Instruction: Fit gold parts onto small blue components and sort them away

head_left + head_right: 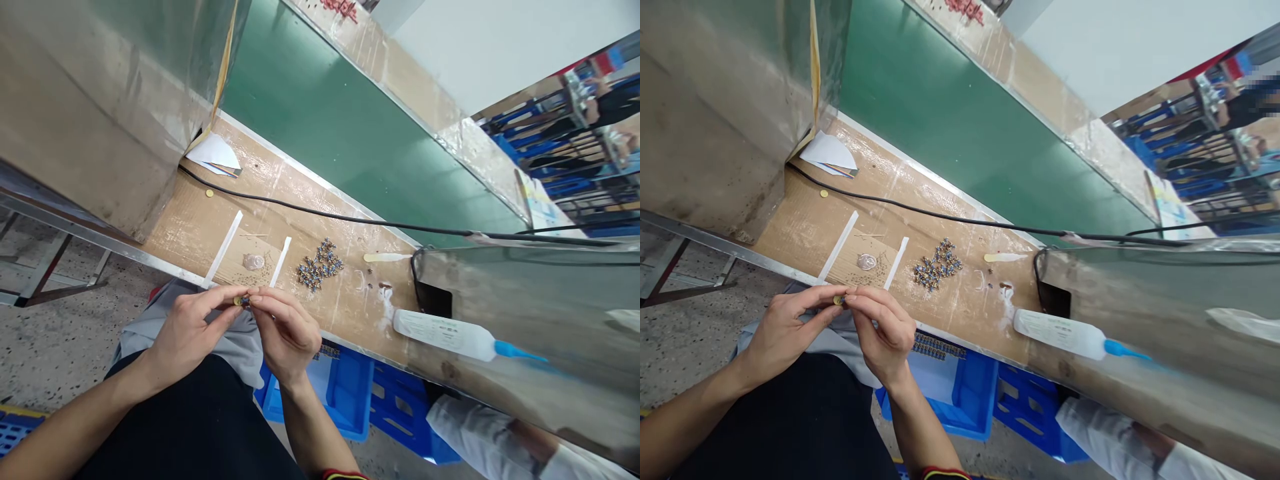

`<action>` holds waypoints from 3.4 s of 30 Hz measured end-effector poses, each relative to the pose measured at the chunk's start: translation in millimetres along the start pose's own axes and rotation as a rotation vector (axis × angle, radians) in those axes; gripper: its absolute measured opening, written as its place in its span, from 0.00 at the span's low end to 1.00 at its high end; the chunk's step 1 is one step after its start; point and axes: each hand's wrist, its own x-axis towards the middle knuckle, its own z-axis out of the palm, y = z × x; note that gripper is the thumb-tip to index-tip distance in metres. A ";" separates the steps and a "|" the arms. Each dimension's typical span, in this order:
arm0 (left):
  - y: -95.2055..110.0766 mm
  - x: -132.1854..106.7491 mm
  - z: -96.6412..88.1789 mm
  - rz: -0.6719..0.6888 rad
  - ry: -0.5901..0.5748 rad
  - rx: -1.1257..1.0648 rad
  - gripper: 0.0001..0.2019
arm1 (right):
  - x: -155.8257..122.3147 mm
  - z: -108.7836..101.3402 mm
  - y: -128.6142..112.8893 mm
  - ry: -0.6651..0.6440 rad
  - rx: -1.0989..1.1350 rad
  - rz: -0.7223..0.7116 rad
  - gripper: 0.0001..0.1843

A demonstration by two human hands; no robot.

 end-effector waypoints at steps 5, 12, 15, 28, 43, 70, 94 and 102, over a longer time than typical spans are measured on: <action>0.5 -0.6 0.7 0.003 0.011 0.026 0.17 | -1.1 -1.1 0.9 -0.006 -0.014 -0.022 0.25; 3.0 -2.1 2.2 0.072 0.046 0.108 0.16 | -2.8 -4.0 1.4 -0.047 -0.095 -0.124 0.27; 4.8 -3.2 2.8 0.119 0.057 0.169 0.16 | -3.6 -4.6 1.5 -0.054 -0.110 -0.183 0.27; 17.1 -7.4 2.2 0.146 0.043 0.198 0.16 | -18.2 -12.2 3.9 -0.049 -0.337 -0.415 0.27; 17.5 -7.9 11.8 0.202 0.170 0.227 0.13 | -28.8 -9.5 5.5 -0.054 -0.349 -0.411 0.28; 17.7 -3.6 14.6 0.100 0.096 0.002 0.08 | -4.1 -19.3 -8.7 -0.016 0.015 0.066 0.19; 15.7 6.8 18.2 -0.132 0.021 -0.182 0.05 | -4.2 -19.0 -11.4 0.006 0.158 0.338 0.10; -23.8 11.7 20.0 -0.271 0.053 -0.287 0.11 | -7.6 -11.1 4.9 0.032 0.148 0.330 0.06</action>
